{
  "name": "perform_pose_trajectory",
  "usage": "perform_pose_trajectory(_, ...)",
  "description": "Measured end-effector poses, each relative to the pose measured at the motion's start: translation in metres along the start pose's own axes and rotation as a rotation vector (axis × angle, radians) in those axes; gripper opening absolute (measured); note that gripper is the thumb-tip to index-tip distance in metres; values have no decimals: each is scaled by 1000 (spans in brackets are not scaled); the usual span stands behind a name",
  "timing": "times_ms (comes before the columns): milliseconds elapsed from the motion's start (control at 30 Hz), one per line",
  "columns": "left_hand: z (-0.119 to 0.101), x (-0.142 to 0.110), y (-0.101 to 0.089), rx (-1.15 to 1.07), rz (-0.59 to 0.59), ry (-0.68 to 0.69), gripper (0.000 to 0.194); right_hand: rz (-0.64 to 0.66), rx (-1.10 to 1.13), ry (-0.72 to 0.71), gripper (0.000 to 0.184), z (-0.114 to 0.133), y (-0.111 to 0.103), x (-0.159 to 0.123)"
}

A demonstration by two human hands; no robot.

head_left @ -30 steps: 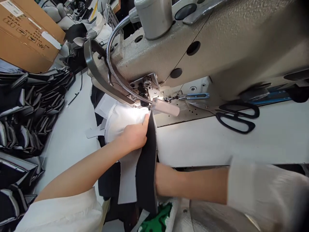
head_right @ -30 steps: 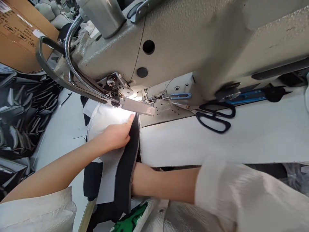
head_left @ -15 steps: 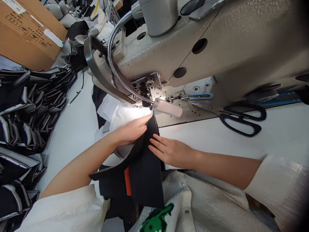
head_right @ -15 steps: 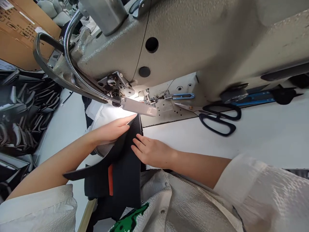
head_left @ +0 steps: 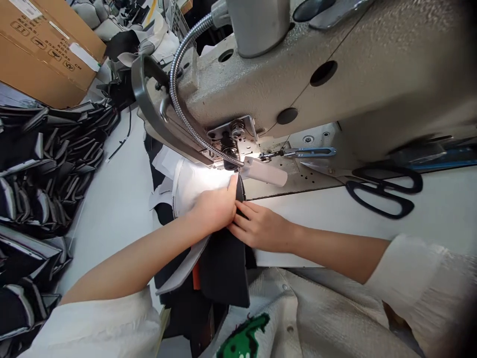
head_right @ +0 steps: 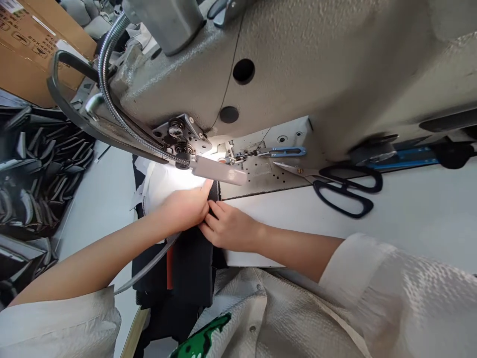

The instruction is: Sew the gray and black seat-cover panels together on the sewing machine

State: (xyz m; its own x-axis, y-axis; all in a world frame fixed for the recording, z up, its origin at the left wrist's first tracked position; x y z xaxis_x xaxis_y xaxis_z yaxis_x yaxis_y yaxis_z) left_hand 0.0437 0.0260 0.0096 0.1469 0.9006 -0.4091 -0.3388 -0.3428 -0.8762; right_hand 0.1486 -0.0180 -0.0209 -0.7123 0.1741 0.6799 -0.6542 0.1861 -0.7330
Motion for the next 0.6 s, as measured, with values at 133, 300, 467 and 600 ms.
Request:
perform_pose_trajectory(133,4,-11,0,118,55,9,72,96,54,8,34,6,-5,-11)
perform_pose_trajectory(300,11,-5,-11,-220,15,92,56,239,145,112,70,13,-2,-22)
perform_pose_trajectory(467,13,7,-12,-269,-44,95,50,135,-27,116,41,15,7,-13)
perform_pose_trajectory(600,13,14,-10,-166,-138,74,45,105,-82,112,39,10,14,-5)
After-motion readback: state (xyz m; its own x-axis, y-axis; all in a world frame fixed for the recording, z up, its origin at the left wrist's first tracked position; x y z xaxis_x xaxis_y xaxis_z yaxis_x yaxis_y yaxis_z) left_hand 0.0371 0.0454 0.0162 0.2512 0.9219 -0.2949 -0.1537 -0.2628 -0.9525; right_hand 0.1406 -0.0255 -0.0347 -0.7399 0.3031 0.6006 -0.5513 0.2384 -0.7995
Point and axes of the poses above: each hand's wrist, its own x-axis towards the middle knuckle, its own y-axis out of the palm, z = x × y, the point moved 4 cm from there along x, towards the middle knuckle, and after that the axes turned 10 degrees about -z, right-handed, at the moved point
